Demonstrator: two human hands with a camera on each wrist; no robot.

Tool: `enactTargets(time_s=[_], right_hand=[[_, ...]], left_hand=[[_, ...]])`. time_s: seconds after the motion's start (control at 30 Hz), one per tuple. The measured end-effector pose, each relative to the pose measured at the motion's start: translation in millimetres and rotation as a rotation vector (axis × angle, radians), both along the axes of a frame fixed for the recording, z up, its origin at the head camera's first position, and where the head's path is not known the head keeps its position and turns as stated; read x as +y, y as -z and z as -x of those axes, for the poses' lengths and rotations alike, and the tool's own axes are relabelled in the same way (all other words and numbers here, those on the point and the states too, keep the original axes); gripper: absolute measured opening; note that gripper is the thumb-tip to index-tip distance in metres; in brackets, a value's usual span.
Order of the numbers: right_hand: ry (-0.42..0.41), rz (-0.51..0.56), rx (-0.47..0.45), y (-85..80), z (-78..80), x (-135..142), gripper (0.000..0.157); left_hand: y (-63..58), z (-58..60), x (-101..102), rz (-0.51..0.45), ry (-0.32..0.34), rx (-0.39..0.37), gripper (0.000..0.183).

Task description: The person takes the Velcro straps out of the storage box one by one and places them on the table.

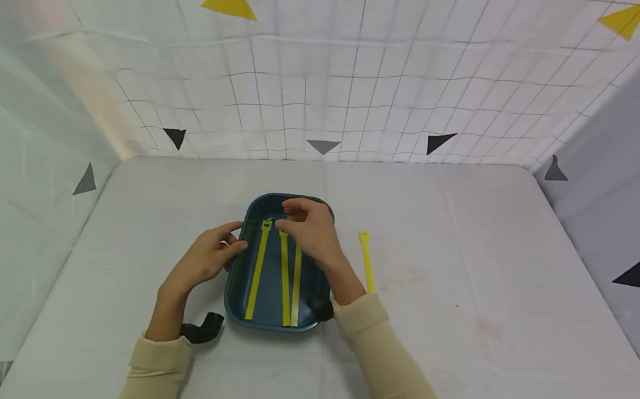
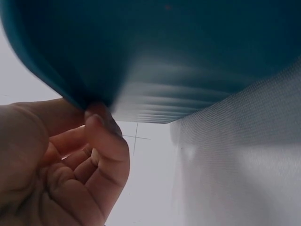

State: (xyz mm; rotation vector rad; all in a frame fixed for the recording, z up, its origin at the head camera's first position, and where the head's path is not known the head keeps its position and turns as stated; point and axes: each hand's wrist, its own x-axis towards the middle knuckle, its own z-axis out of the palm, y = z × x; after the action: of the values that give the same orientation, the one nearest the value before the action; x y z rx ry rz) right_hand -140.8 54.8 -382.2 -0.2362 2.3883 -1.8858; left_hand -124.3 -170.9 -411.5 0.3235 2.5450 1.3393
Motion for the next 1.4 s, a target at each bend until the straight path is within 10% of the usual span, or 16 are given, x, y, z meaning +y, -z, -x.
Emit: enactTargets(time_s=[1.4], right_hand=[[0.046, -0.064, -0.052, 37.8, 12.7, -30.8, 0.043]], left_hand=[[-2.4, 1.9, -1.9, -0.036, 0.02, -0.005, 0.053]])
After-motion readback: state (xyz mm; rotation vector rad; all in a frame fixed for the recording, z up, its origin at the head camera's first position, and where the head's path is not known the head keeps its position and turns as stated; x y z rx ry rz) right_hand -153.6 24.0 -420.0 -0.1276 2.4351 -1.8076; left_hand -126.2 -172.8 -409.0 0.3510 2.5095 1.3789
